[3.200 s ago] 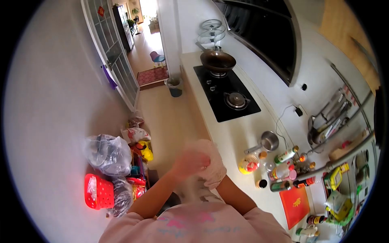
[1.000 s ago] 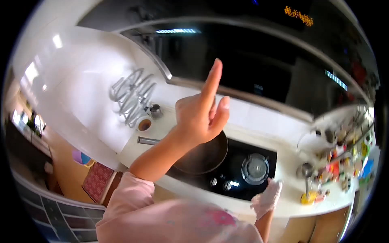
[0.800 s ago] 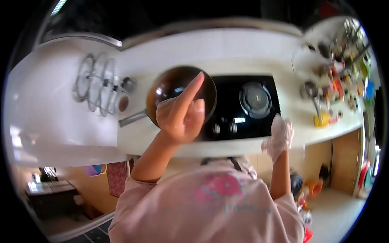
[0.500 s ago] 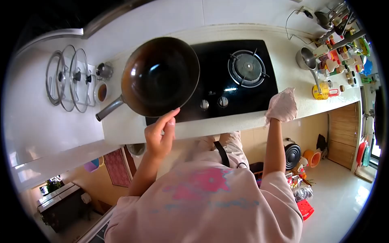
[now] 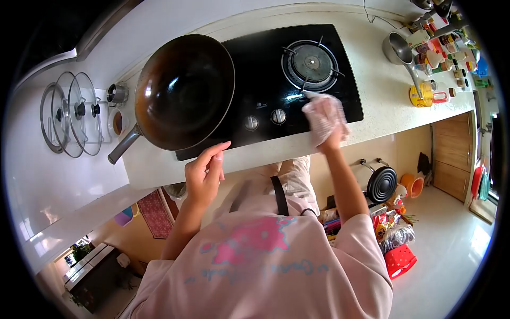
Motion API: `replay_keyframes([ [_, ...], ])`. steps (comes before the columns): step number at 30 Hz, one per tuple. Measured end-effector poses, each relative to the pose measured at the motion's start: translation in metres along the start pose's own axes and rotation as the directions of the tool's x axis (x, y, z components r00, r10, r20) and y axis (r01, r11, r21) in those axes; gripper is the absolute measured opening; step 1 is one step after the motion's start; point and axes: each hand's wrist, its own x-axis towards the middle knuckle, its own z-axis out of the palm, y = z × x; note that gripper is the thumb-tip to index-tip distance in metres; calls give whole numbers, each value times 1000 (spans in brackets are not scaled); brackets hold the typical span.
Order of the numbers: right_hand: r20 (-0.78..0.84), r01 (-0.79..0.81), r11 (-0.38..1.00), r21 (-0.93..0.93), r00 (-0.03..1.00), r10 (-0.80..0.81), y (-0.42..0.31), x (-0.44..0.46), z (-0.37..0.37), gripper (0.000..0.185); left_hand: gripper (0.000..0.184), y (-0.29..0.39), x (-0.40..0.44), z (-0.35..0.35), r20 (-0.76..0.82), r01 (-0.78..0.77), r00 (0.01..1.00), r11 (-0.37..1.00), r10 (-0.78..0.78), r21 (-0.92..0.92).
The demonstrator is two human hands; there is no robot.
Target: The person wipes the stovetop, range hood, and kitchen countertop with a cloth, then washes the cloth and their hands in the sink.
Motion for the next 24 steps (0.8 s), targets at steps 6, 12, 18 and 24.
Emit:
replay_keyframes([
  [6,-241,-194,981,-10,953,185,39,-21,57,57,25,-8,0,8,23,50,998,998,-51,30],
  [12,-42,41,982,183,999,-34,-2,-9,26,55,25,-25,30,41,21,82,996,996,-82,25],
  [18,-82,-336,926,171,932,353,141,-10,29,67,25,-44,49,67,63,83,994,995,-87,53],
  [24,112,-66,990,-128,990,80,63,-20,23,68,25,-48,52,89,11,194,981,981,-194,28],
])
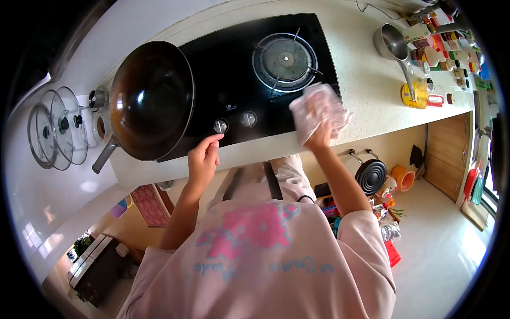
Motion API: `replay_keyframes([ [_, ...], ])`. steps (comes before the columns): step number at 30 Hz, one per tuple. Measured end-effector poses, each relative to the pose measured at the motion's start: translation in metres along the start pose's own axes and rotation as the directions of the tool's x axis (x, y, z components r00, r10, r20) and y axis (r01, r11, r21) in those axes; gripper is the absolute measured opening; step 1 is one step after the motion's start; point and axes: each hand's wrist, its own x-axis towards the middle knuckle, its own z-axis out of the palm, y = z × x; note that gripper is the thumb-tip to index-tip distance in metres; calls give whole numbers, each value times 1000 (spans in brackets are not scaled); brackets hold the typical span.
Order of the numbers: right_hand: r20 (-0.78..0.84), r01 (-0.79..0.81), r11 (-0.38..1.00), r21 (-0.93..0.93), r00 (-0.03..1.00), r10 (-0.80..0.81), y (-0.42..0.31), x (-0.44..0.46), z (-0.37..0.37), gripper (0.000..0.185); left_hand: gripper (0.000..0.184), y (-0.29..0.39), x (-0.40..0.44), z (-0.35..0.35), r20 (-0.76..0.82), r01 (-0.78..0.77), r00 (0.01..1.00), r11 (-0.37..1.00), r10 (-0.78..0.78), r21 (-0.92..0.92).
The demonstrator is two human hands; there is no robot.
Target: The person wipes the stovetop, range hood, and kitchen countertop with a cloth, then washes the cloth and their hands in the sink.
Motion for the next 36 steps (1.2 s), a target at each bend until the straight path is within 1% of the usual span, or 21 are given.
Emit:
replay_keyframes([
  [2,-118,60,953,296,993,-26,1,-6,3,64,25,1,2,5,-21,53,998,998,-53,-25],
  [4,-20,8,954,299,1000,-2,18,2,0,62,24,7,5,9,-15,74,997,997,-74,-2],
  [5,-50,39,970,242,998,-27,17,5,-3,61,23,9,5,10,-12,91,996,996,-91,8],
  [6,-16,23,973,230,1000,-20,15,3,4,62,23,11,5,12,-34,87,996,996,-87,-4],
  [7,17,141,964,225,989,-149,14,4,6,62,24,11,5,15,-62,84,994,996,-86,-21],
  [9,89,371,906,205,914,-395,2,11,4,64,24,5,-1,20,-109,117,987,992,-121,-43],
  [10,84,456,863,216,872,-482,-3,21,-1,63,24,2,-6,22,-132,126,982,990,-132,-58],
  [12,16,534,819,210,836,-549,-22,54,-5,62,24,-3,-12,26,-180,131,973,988,-145,-88],
  [14,26,565,806,176,816,-577,-41,84,3,62,25,-7,-21,30,-230,169,953,976,-197,-138],
  [16,36,505,810,298,842,-538,-61,99,-3,64,24,-9,-30,31,-248,241,924,946,-292,-218],
  [17,-14,508,801,316,847,-531,-64,101,-2,64,24,-11,-35,33,-271,261,908,938,-319,-228],
  [20,8,517,812,272,842,-539,-48,73,14,64,24,-17,-43,33,-304,339,860,903,-411,-263],
  [22,-4,546,773,323,817,-576,-30,55,8,63,24,-21,-44,34,-344,338,827,882,-445,-329],
  [24,-13,568,788,239,813,-582,-36,58,5,62,24,-30,-50,36,-381,319,804,872,-457,-372],
  [26,13,642,754,139,760,-649,-55,83,3,61,23,-45,-53,40,-413,279,799,877,-438,-391],
  [27,2,611,753,243,776,-630,-70,101,2,62,23,-54,-54,43,-481,293,779,912,-403,-289],
  [29,106,608,771,191,768,-632,-84,125,-3,66,26,-70,-51,47,-598,328,741,942,-304,-71],
  [30,147,615,766,187,754,-641,-84,130,-6,67,29,-74,-45,44,-645,298,747,948,-159,112],
  [32,33,593,763,260,784,-620,-73,119,6,64,37,-81,-31,36,-652,246,746,853,137,461],
  [33,23,563,778,279,806,-592,-67,104,11,62,49,-86,-29,33,-615,279,788,878,21,388],
  [36,36,535,790,301,821,-570,-49,77,6,62,56,-94,-4,26,-579,273,805,786,130,555],
])
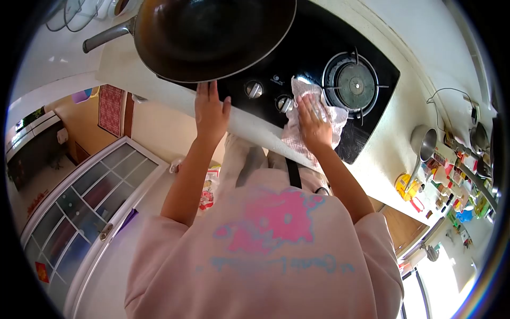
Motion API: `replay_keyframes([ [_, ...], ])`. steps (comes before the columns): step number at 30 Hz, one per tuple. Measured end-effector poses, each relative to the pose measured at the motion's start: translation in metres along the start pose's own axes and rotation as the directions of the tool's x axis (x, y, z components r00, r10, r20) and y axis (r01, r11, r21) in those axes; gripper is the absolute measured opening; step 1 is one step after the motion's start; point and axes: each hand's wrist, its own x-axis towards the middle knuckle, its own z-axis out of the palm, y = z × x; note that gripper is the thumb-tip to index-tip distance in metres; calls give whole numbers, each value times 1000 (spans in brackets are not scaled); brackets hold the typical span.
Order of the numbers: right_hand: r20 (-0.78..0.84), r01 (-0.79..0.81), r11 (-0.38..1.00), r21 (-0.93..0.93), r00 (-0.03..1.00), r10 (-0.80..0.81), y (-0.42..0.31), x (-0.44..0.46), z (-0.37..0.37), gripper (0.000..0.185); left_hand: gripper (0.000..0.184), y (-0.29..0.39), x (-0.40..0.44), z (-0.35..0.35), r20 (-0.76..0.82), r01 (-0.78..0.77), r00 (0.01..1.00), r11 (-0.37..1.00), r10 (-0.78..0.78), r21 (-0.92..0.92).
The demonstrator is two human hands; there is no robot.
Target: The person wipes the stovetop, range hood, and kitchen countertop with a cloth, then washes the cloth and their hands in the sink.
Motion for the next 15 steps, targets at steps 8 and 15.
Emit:
replay_keyframes([
  [8,-29,-22,998,67,999,24,-1,107,-2,68,67,-16,19,39,164,-180,974,970,154,163],
  [15,52,-7,997,79,999,3,-4,69,-4,66,76,-37,39,23,380,-543,780,840,496,18],
])
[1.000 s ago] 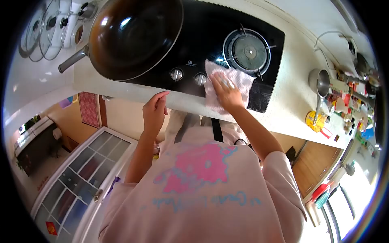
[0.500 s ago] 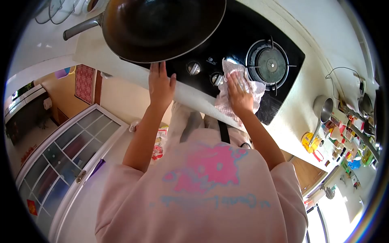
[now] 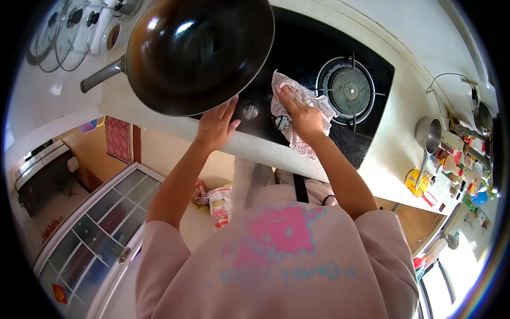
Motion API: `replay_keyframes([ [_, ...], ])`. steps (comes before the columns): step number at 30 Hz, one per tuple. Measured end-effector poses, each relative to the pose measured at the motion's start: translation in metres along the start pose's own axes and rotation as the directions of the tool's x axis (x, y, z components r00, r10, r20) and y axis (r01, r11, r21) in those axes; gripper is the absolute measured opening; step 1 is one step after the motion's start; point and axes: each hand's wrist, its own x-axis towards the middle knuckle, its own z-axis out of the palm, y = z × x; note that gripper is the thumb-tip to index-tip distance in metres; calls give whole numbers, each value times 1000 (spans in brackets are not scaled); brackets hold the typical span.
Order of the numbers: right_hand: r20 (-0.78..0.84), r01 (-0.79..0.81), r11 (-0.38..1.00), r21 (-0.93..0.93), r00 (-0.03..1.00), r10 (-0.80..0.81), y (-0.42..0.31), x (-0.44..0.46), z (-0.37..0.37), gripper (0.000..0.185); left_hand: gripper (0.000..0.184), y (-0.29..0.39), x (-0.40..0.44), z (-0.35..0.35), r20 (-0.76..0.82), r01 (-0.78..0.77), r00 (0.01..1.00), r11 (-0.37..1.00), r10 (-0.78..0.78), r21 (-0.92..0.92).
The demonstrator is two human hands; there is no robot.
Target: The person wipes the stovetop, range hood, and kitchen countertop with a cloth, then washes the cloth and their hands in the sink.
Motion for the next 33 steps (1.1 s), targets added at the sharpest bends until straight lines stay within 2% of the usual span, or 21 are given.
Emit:
replay_keyframes([
  [1,37,-2,1000,-19,999,3,-1,2,-4,65,76,-5,1,-5,47,-79,996,997,79,-14],
  [2,5,29,999,-26,1000,-29,2,11,-4,63,76,-11,3,-8,108,-107,988,994,109,-26],
  [4,-52,94,995,-39,994,-96,9,46,0,61,75,-16,10,-10,114,-146,982,989,149,-35],
  [7,-288,-41,998,-57,957,23,13,107,16,57,71,-16,13,-9,88,-137,986,989,141,-52],
  [9,-301,-157,983,-92,946,123,1,117,8,57,70,-13,18,-8,60,-106,992,992,110,-65],
  [10,-172,-191,981,-43,968,181,-2,111,2,58,70,-13,18,-5,74,-89,993,994,93,-62],
  [13,-120,-105,968,-230,990,79,-3,53,1,60,71,-14,20,0,80,-66,995,998,68,-26],
  [15,-76,-134,986,-101,989,127,-3,27,-3,62,71,-12,20,-4,60,-90,994,996,89,27],
  [16,-80,-138,974,-181,989,125,-4,28,-6,62,72,-13,20,-1,63,-79,995,997,80,-14],
  [20,-257,-141,986,-94,960,112,8,87,7,62,72,-10,23,-6,50,-86,995,996,84,25],
  [21,-227,-202,975,-90,958,177,5,106,5,61,72,-10,24,-7,52,-85,995,996,84,9],
  [23,-269,-226,972,-64,942,201,1,116,2,61,72,-12,22,-4,53,-84,995,996,85,-20],
  [26,-151,-114,985,-130,984,95,2,74,1,58,73,-14,21,2,53,-80,995,995,83,-54],
  [27,-206,-47,999,-17,978,42,7,46,12,57,73,-13,21,0,66,-72,995,996,76,-59],
  [30,-78,-122,985,-124,991,113,2,-41,1,67,73,-11,23,-3,76,-83,994,996,84,-12],
  [33,-90,-148,975,-165,987,134,12,-104,5,59,73,-9,25,-7,59,-94,994,996,94,-15],
])
